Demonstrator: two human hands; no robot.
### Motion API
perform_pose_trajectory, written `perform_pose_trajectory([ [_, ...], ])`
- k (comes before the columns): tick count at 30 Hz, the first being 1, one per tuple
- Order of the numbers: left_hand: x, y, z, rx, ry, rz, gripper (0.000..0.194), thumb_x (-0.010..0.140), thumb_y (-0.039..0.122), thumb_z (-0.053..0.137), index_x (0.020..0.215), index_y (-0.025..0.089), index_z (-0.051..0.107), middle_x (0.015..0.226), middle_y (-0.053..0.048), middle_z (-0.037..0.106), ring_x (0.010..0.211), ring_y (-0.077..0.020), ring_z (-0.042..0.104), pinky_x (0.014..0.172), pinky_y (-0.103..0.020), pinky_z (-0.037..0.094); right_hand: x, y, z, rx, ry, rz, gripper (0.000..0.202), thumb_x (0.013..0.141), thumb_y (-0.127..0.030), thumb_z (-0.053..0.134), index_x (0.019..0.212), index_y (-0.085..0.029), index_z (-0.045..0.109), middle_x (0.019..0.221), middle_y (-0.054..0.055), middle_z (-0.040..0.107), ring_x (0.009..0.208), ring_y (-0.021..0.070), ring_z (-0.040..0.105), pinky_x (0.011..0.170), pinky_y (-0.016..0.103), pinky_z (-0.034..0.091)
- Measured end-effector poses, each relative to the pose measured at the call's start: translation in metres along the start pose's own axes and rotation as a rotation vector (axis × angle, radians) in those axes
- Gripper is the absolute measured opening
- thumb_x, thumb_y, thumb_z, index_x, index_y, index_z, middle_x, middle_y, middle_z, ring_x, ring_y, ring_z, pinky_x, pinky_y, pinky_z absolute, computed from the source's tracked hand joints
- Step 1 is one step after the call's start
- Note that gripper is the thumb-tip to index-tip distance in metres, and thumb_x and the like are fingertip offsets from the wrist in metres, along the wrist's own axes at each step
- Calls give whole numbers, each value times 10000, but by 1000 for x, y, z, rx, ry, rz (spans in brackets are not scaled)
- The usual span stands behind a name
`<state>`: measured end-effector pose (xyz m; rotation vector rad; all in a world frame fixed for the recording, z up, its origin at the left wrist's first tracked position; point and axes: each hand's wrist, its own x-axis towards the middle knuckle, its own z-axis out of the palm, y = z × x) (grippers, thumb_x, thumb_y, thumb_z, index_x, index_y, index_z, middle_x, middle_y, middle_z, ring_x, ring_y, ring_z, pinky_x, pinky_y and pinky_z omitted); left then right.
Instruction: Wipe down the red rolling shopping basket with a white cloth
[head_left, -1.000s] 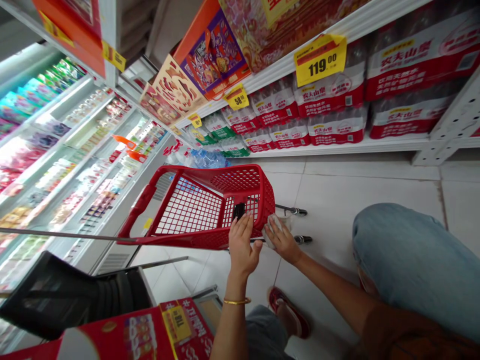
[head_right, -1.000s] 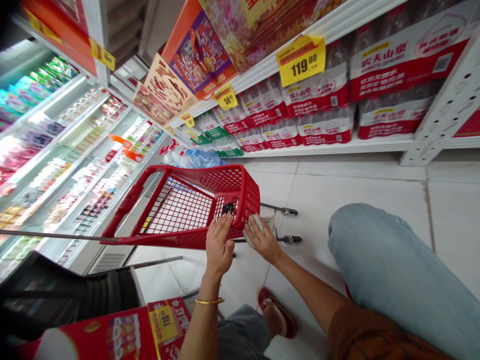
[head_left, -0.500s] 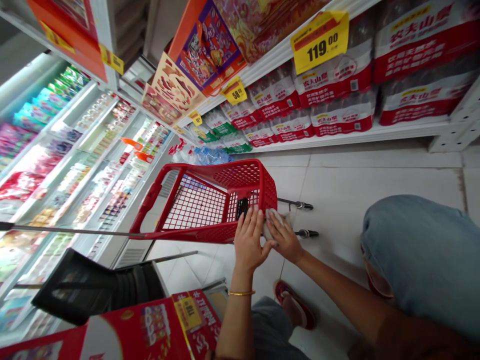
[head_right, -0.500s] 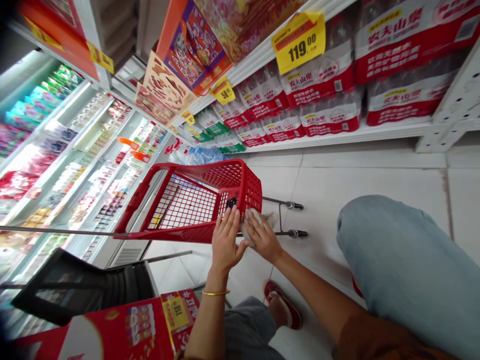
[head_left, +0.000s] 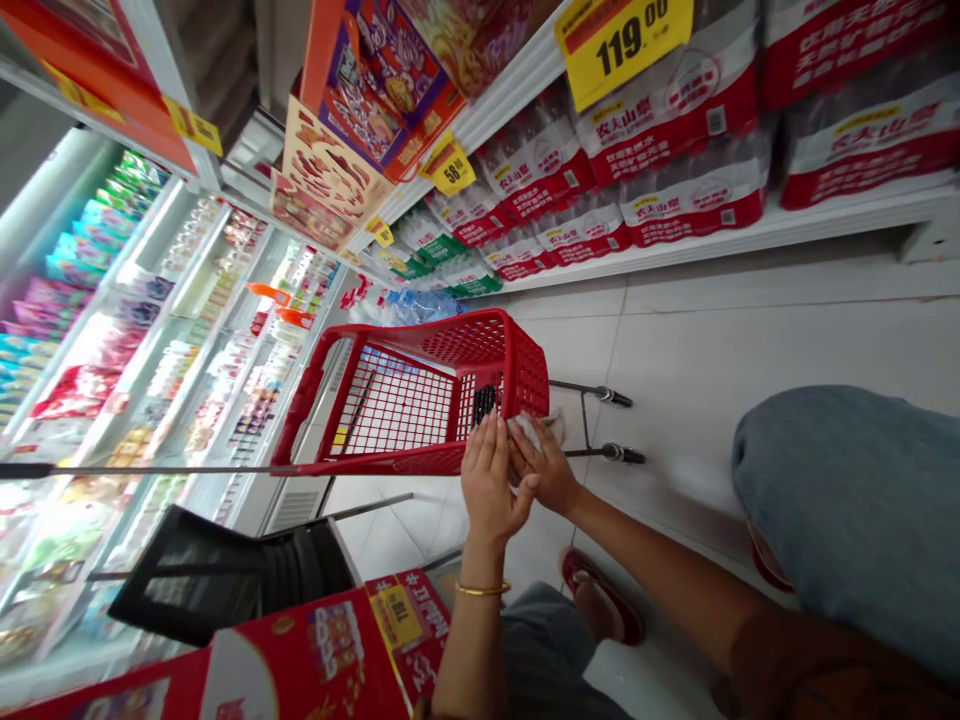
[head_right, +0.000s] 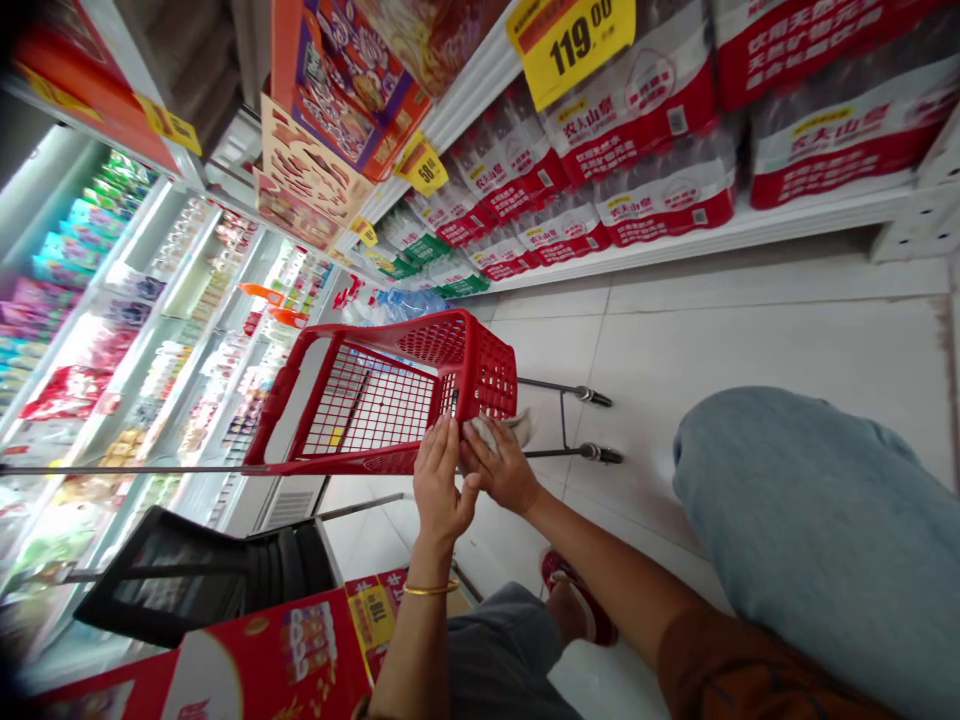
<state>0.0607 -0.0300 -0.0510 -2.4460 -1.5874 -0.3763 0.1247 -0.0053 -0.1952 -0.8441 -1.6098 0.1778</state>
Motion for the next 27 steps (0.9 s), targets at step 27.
perform_pose_trajectory([
  [27, 5, -21, 5, -17, 18, -21, 676, 1000, 555, 304, 1514, 116, 321, 1502, -213, 421, 1427, -300, 360, 1141, -520, 321, -15, 37, 9, -21, -38, -210, 333, 938, -159, 561, 1269, -140, 591, 1463, 158, 490, 1462, 353, 234, 1067, 594, 455],
])
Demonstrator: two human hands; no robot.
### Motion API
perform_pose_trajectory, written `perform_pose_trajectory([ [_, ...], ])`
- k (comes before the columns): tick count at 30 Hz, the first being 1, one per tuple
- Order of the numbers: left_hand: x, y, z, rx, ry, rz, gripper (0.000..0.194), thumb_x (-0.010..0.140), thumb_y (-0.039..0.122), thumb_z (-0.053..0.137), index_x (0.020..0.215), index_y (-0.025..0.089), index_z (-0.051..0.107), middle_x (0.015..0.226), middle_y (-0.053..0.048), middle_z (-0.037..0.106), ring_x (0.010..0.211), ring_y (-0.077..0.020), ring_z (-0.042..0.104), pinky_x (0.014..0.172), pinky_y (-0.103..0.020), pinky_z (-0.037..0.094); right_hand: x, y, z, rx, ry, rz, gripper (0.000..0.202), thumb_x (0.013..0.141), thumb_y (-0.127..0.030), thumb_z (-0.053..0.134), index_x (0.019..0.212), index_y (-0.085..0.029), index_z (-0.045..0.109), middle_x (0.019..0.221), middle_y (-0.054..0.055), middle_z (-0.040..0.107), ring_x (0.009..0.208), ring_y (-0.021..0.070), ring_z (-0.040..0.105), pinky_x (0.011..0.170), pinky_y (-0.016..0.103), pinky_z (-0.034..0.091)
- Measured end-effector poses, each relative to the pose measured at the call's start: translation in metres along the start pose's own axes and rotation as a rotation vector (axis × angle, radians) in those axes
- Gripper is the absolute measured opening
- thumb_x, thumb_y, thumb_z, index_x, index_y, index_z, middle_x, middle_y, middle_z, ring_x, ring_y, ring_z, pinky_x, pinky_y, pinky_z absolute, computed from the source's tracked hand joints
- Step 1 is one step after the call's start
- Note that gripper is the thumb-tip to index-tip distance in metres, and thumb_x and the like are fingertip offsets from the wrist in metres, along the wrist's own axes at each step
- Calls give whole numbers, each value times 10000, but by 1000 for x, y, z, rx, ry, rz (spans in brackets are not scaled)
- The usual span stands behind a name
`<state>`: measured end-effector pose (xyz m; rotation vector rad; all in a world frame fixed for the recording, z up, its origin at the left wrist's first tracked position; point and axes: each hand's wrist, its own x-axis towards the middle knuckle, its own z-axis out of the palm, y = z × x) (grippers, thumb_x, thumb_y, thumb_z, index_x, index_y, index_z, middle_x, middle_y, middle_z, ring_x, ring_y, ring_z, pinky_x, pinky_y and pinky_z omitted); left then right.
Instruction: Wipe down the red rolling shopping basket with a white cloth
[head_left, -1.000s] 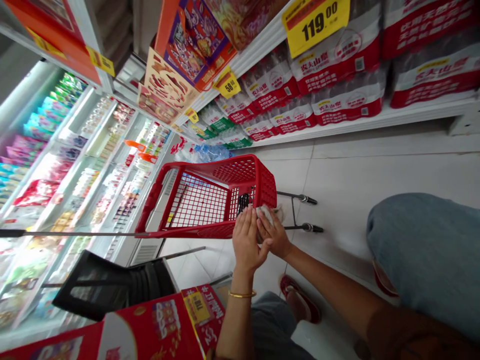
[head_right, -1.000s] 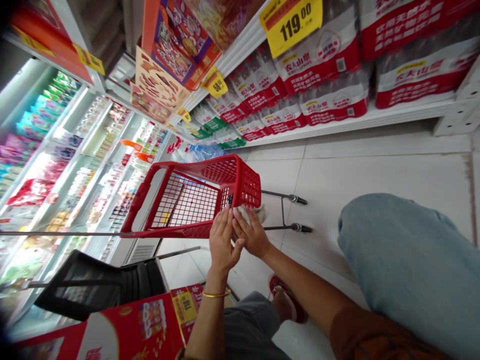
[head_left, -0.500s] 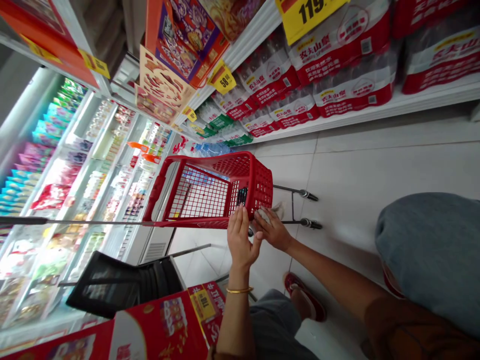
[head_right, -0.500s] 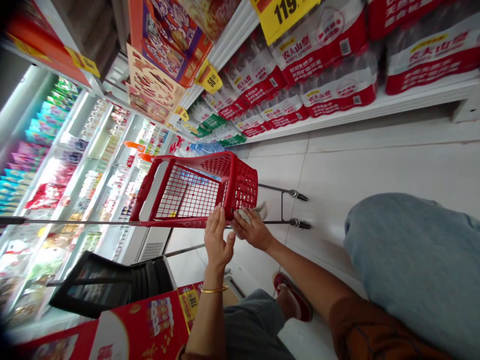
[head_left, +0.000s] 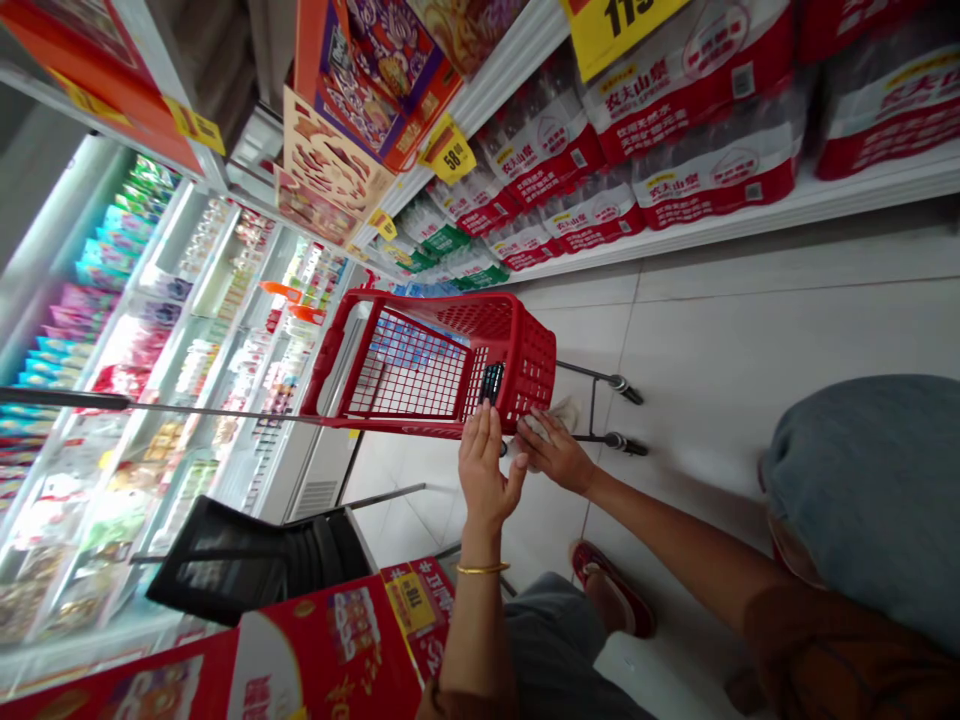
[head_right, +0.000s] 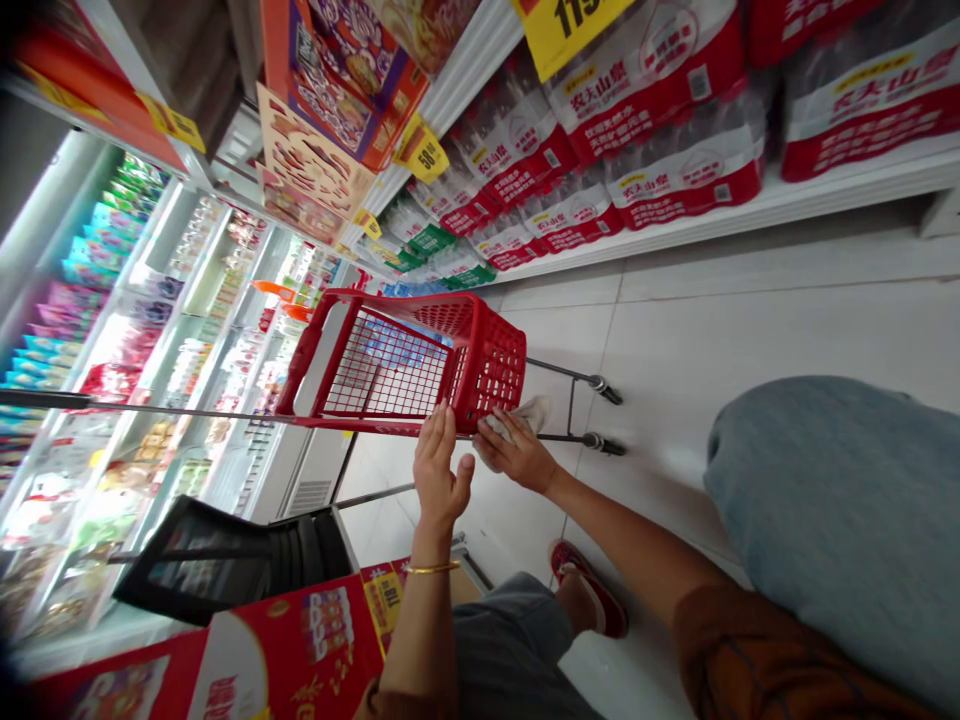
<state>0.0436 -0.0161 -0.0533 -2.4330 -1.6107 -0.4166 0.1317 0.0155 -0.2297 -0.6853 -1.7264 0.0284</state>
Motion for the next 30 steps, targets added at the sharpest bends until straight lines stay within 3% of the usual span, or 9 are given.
perform_pose_trajectory([
  [6, 0, 2, 1, 11, 16, 21, 652, 1004, 521, 327, 1503, 102, 335, 1489, -224, 434, 1425, -292, 366, 1137, -511, 326, -9, 0, -11, 1, 1, 53, 394, 913, -84, 565, 1306, -71, 546, 1463, 215, 468, 1458, 369, 222, 1059, 572, 481],
  [14, 0, 5, 1, -1, 13, 22, 651, 997, 516, 355, 1482, 83, 364, 1482, -236, 437, 1422, -297, 371, 1137, -521, 331, 45, -19, -33, 65, 164, 75, 440, 953, -171, 523, 1379, -69, 484, 1484, 215, 441, 1449, 373, 252, 1059, 571, 493],
  [18, 1, 9, -1, -32, 28, 9, 629, 996, 516, 359, 1458, 92, 409, 1458, -230, 472, 1412, -302, 389, 1127, -533, 350, 60, -20, -33, 102, 212, 75, 423, 973, -180, 479, 1385, -85, 486, 1482, 196, 452, 1458, 353, 241, 1081, 578, 471],
  [23, 4, 15, -3, -41, 47, -9, 573, 992, 462, 406, 1443, 109, 441, 1431, -213, 510, 1383, -307, 432, 1119, -542, 364, 55, -16, -16, 120, 220, 70, 419, 1012, -232, 372, 1401, -111, 466, 1510, 178, 416, 1474, 342, 198, 1092, 616, 442],
  [26, 4, 16, -3, -23, 60, -25, 533, 985, 394, 441, 1446, 128, 442, 1434, -193, 514, 1367, -294, 454, 1116, -524, 377, 45, -15, -8, 122, 179, 90, 387, 1001, -241, 413, 1369, -179, 514, 1514, 125, 428, 1481, 318, 195, 1133, 613, 392],
  [30, 4, 17, -2, -2, 57, -38, 567, 978, 384, 459, 1476, 120, 394, 1439, -197, 508, 1373, -293, 446, 1121, -515, 375, 31, -11, -5, 102, 135, 82, 352, 970, -201, 488, 1310, -158, 565, 1477, 149, 469, 1473, 346, 208, 1098, 645, 413],
])
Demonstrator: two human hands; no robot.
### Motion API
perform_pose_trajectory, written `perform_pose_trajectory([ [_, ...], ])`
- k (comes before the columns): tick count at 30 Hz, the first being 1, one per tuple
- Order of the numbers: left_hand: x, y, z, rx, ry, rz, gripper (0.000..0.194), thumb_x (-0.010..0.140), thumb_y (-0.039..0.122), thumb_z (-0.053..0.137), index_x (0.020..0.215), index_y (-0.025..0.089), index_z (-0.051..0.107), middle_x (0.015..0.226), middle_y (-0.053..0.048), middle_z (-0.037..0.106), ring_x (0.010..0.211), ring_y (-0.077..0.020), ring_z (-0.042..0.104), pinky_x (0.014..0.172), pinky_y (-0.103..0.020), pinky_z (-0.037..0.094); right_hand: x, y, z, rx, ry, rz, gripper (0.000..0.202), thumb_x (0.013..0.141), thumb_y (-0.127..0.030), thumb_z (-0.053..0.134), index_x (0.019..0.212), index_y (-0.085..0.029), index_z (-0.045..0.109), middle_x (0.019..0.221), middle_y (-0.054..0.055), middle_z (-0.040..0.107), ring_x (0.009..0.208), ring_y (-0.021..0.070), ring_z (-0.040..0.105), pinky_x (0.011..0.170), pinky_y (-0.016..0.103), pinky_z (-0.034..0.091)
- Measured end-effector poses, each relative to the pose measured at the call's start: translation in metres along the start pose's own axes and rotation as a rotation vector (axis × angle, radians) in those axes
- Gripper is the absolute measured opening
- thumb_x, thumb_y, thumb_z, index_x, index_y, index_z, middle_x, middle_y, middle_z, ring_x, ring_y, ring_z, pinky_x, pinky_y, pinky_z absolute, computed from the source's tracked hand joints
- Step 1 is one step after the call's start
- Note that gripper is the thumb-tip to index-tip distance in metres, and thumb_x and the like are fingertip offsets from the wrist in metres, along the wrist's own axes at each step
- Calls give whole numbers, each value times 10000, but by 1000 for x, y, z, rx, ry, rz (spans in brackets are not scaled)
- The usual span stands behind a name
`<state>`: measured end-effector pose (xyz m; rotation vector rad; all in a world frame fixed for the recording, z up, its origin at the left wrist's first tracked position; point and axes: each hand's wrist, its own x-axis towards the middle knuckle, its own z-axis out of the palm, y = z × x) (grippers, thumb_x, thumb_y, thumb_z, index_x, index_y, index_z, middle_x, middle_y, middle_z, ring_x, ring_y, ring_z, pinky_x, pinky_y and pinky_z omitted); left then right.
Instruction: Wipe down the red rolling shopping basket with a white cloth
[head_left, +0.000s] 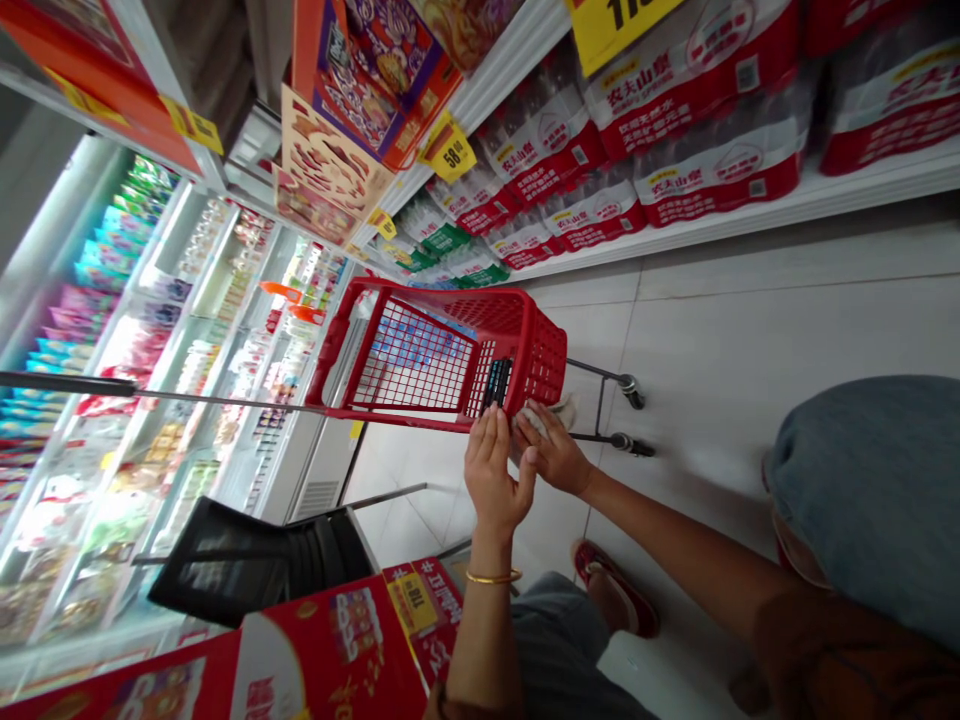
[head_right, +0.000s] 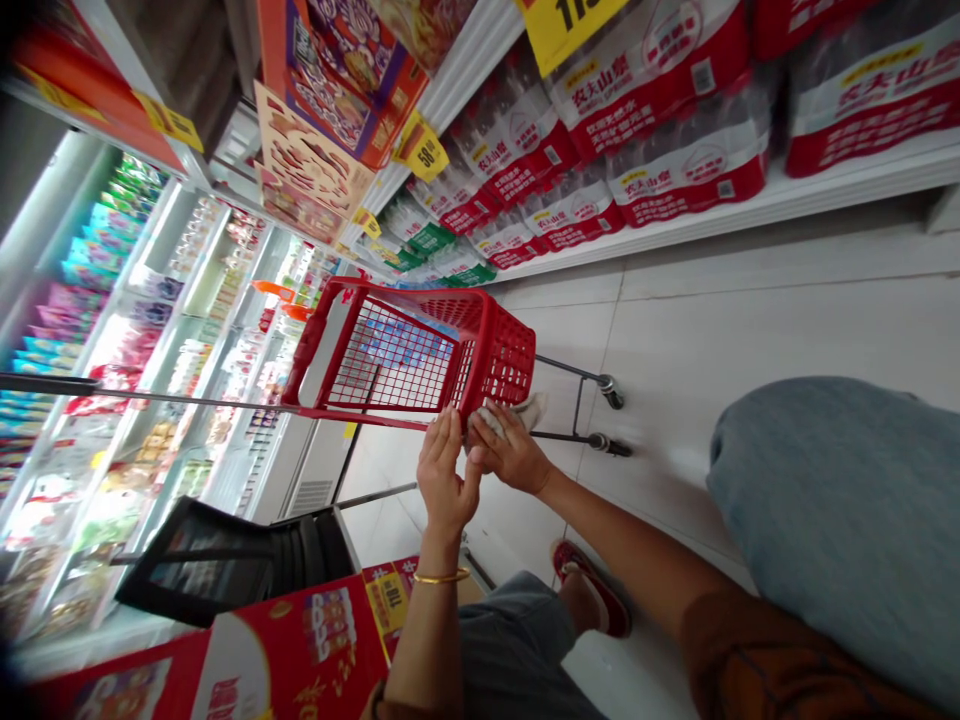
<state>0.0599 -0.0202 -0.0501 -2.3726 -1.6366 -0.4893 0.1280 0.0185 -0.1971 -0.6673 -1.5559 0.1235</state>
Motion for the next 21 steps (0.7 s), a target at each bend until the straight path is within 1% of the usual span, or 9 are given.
perform_pose_trajectory([
  [4, 0, -1, 0, 25, -24, 8, 584, 978, 384, 462, 1486, 111, 371, 1447, -202, 496, 1390, -291, 423, 1125, -505, 371, -11, 6, -3, -57, -47, -38, 345, 943, -156, 528, 1275, -76, 579, 1418, 207, 517, 1459, 401, 200, 1062, 638, 450],
  [6, 0, -1, 1, 47, -21, 16, 589, 977, 393, 459, 1487, 112, 370, 1441, -202, 502, 1390, -293, 422, 1122, -502, 374, -13, 8, -3, -73, -65, -45, 345, 941, -146, 530, 1271, -61, 577, 1409, 216, 523, 1455, 416, 196, 1055, 645, 451],
  [9, -1, -1, 2, 61, -16, 18, 600, 972, 400, 464, 1488, 110, 365, 1448, -207, 492, 1401, -302, 406, 1124, -512, 368, -15, 10, -3, -60, -76, -45, 344, 945, -146, 525, 1277, -72, 574, 1420, 212, 515, 1461, 398, 188, 1064, 642, 443],
  [15, -2, -5, 5, 92, -12, 41, 609, 967, 366, 491, 1500, 113, 337, 1467, -215, 467, 1413, -307, 387, 1128, -525, 360, -18, 14, -4, -57, -115, -38, 370, 947, -134, 520, 1313, -82, 550, 1450, 202, 489, 1468, 356, 194, 1088, 609, 437],
  [21, -1, -8, 6, 138, -16, 53, 648, 952, 383, 521, 1498, 91, 331, 1458, -235, 468, 1418, -327, 375, 1136, -541, 337, -19, 18, -8, -87, -165, -11, 402, 958, -156, 506, 1350, -70, 523, 1483, 194, 448, 1467, 349, 180, 1102, 562, 449],
])
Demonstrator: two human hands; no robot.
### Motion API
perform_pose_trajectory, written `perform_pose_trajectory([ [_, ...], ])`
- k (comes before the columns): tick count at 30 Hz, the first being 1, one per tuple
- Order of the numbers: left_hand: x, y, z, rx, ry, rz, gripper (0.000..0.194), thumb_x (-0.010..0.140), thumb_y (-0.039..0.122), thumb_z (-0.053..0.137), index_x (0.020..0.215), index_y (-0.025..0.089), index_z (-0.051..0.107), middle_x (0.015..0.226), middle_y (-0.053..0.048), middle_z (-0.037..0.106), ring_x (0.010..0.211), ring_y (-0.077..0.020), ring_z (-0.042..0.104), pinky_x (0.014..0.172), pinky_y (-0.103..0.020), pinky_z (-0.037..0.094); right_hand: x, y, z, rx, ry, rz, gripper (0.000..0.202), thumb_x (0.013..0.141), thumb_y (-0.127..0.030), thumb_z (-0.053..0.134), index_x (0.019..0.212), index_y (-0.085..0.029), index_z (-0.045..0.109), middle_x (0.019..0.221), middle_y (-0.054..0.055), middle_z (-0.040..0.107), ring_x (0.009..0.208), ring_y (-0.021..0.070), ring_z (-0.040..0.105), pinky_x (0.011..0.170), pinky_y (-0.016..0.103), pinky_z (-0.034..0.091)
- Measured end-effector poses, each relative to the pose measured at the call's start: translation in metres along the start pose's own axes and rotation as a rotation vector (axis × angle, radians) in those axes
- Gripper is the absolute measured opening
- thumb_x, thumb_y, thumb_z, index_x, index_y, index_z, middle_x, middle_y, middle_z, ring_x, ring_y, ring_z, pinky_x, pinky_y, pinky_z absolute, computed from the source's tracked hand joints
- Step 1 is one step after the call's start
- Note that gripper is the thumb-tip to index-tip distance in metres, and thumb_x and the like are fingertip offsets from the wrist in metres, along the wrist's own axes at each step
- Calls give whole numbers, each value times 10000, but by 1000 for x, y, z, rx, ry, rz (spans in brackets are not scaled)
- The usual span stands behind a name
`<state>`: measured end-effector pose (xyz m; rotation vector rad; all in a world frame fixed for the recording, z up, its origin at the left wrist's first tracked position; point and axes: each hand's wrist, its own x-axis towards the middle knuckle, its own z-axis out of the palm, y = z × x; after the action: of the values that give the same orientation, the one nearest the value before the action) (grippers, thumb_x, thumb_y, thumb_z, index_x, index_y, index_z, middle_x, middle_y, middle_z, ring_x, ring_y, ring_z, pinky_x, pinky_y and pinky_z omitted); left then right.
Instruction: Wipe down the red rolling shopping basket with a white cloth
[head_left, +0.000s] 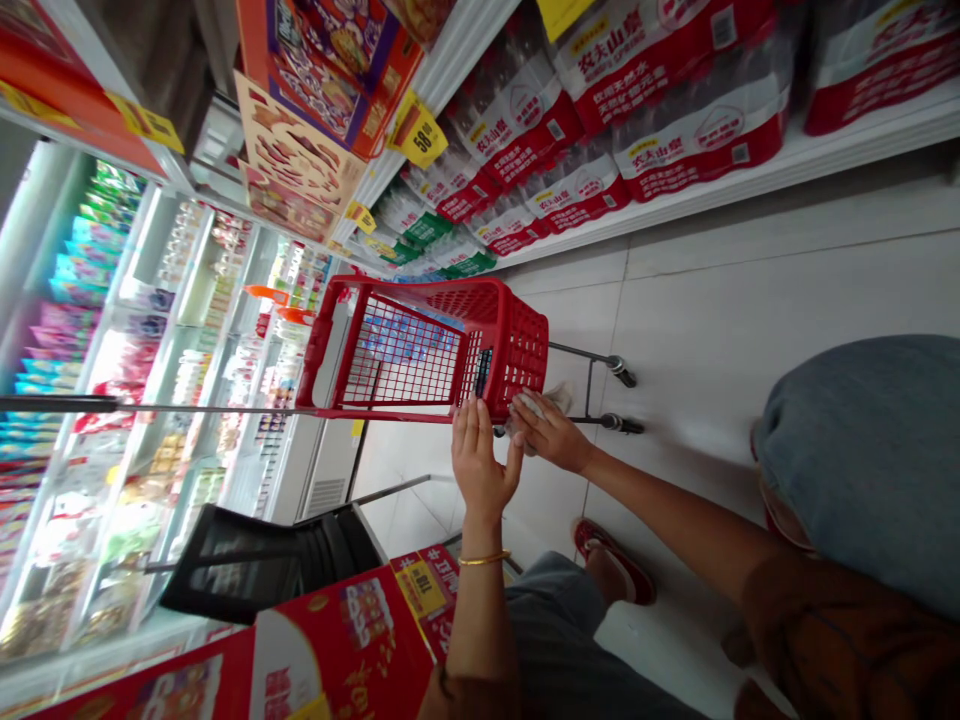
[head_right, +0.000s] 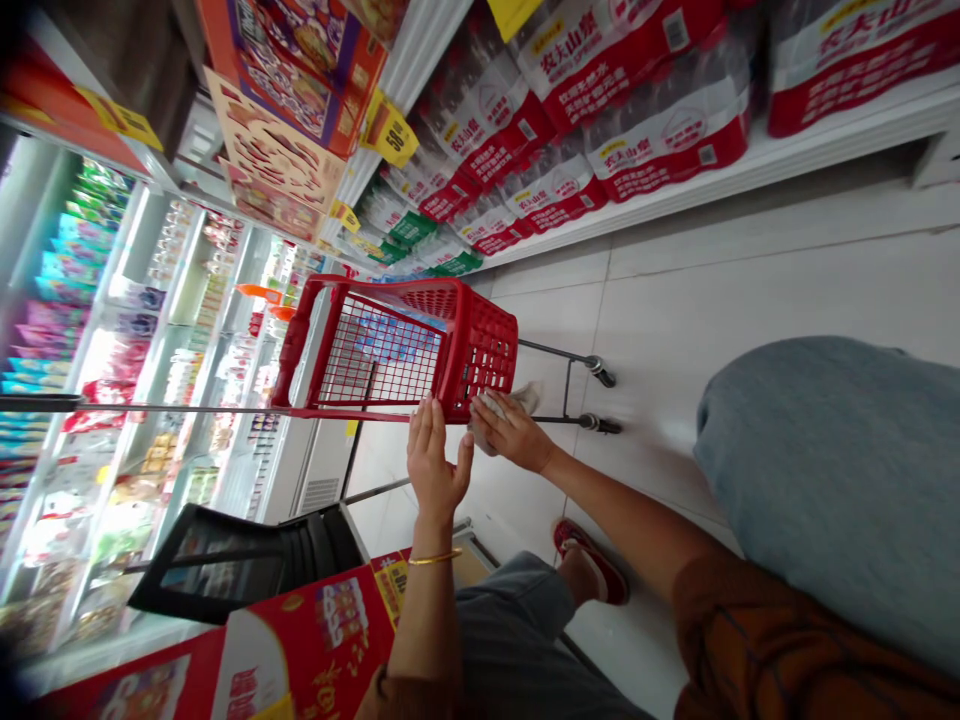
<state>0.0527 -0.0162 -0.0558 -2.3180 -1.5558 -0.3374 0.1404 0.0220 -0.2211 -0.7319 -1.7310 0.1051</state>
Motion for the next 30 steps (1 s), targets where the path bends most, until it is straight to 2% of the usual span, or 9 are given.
perform_pose_trajectory([
  [6, 3, 1, -7, 63, -39, 36, 672, 932, 382, 555, 1494, 86, 335, 1436, -231, 495, 1383, -329, 428, 1117, -514, 370, 2, -4, -11, 99, 29, 67, 467, 966, -224, 484, 1391, -30, 469, 1460, 230, 463, 1463, 332, 220, 1098, 562, 457],
  [10, 6, 4, -11, 83, -84, 32, 700, 922, 403, 569, 1499, 93, 322, 1471, -226, 458, 1380, -324, 435, 1118, -496, 374, 18, -10, -19, 140, 81, 78, 517, 983, -296, 458, 1432, -42, 422, 1466, 222, 461, 1465, 340, 220, 1104, 570, 452],
  [13, 9, 7, -9, 52, -87, 14, 707, 924, 441, 558, 1488, 77, 336, 1503, -237, 407, 1411, -320, 389, 1141, -493, 346, 33, -12, -21, 163, 127, 68, 529, 993, -292, 426, 1465, -58, 379, 1486, 203, 443, 1472, 332, 213, 1122, 562, 435],
  [17, 13, 12, -5, -22, -126, -26, 741, 943, 514, 486, 1505, 71, 290, 1536, -235, 352, 1454, -310, 308, 1167, -503, 305, 39, -9, -14, 181, 87, 87, 503, 994, -226, 370, 1485, -116, 363, 1519, 156, 411, 1482, 302, 199, 1159, 564, 384],
  [23, 14, 13, -5, -33, -102, -80, 690, 939, 502, 492, 1472, 83, 362, 1473, -220, 458, 1393, -301, 419, 1140, -486, 350, 31, -7, 4, 141, 30, 94, 495, 988, -230, 386, 1471, -123, 382, 1505, 159, 427, 1479, 313, 212, 1167, 595, 351],
  [30, 15, 4, -4, -21, -89, -80, 642, 956, 477, 472, 1456, 83, 388, 1472, -214, 462, 1378, -292, 442, 1129, -470, 363, 12, 0, 16, 154, -33, 77, 430, 979, -234, 471, 1389, -106, 482, 1507, 171, 426, 1496, 321, 112, 1184, 607, 305],
])
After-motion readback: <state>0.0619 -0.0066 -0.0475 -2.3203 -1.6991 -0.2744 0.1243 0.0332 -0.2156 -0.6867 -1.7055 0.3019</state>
